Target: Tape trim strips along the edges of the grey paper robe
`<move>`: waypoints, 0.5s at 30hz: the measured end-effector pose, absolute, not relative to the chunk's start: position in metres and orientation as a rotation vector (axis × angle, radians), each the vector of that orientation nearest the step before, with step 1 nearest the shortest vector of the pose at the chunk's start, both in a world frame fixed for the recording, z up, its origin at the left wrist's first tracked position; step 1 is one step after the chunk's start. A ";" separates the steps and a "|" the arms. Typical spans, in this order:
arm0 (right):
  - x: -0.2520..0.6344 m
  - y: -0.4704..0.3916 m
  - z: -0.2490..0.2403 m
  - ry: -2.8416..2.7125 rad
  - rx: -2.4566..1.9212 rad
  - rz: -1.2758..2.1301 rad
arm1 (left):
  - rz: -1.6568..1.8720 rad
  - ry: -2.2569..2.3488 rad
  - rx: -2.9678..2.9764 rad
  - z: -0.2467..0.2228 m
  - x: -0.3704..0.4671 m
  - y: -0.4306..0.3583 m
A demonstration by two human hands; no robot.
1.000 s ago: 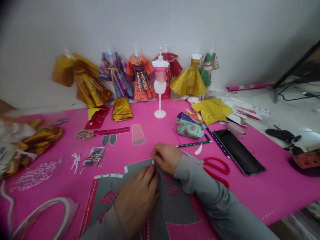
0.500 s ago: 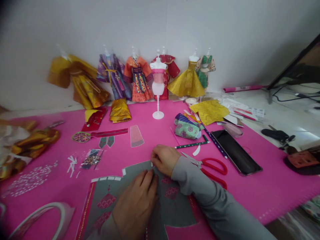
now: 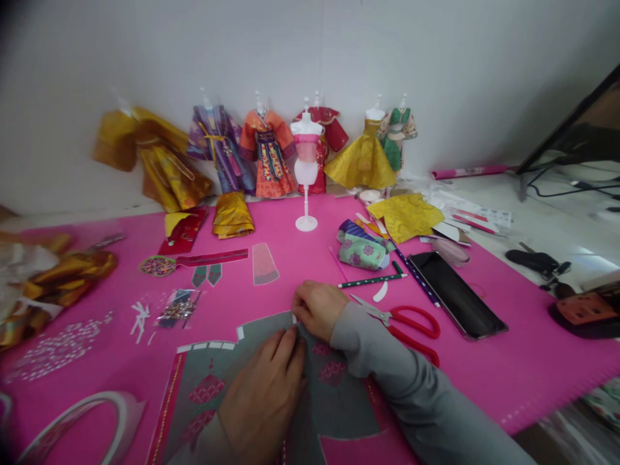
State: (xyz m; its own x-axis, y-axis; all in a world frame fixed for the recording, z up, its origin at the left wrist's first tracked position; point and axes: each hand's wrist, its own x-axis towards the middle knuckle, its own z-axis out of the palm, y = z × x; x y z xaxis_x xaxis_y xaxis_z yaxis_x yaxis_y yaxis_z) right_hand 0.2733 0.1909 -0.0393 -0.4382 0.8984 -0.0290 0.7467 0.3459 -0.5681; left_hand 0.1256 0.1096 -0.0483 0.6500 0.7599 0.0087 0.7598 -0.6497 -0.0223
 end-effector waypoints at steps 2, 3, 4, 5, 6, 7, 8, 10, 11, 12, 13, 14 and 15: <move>0.273 0.191 -0.040 -2.330 -1.475 0.742 | -0.032 -1.328 -2.819 -0.049 0.125 0.109; 0.273 0.191 -0.040 -2.334 -1.479 0.738 | -0.046 -1.336 -2.814 -0.049 0.125 0.109; 0.273 0.191 -0.040 -2.338 -1.483 0.734 | -0.054 -1.336 -2.814 -0.049 0.125 0.109; 0.273 0.191 -0.040 -2.344 -1.485 0.731 | -0.055 -1.335 -2.816 -0.050 0.125 0.109; 0.272 0.191 -0.039 -2.350 -1.486 0.728 | -0.047 -1.334 -2.822 -0.050 0.125 0.109; 0.272 0.191 -0.039 -2.356 -1.487 0.724 | -0.030 -1.334 -2.834 -0.050 0.125 0.109; 0.272 0.191 -0.039 -2.362 -1.488 0.720 | -0.005 -1.341 -2.846 -0.049 0.125 0.109; 0.272 0.191 -0.038 -2.372 -1.490 0.712 | 0.045 -1.381 -2.860 -0.048 0.126 0.109; 0.272 0.191 -0.038 -2.376 -1.491 0.708 | 0.065 -1.397 -2.863 -0.047 0.126 0.109; 0.272 0.191 -0.038 -2.379 -1.493 0.704 | 0.075 -1.404 -2.866 -0.047 0.127 0.109; 0.272 0.191 -0.039 -2.380 -1.494 0.700 | 0.076 -1.404 -2.864 -0.046 0.127 0.109; 0.272 0.191 -0.039 -2.381 -1.496 0.696 | 0.067 -1.399 -2.861 -0.046 0.127 0.108; 0.272 0.191 -0.040 -2.380 -1.497 0.692 | 0.052 -1.389 -2.855 -0.047 0.127 0.108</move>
State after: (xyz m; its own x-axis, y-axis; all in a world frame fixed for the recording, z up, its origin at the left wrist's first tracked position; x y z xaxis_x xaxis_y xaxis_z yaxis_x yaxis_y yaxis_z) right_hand 0.2725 0.1909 -0.0396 -0.4435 0.8952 -0.0434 0.7790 0.3610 -0.5127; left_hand 0.1272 0.1083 -0.0465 0.6170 0.7858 -0.0442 0.7869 -0.6169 0.0164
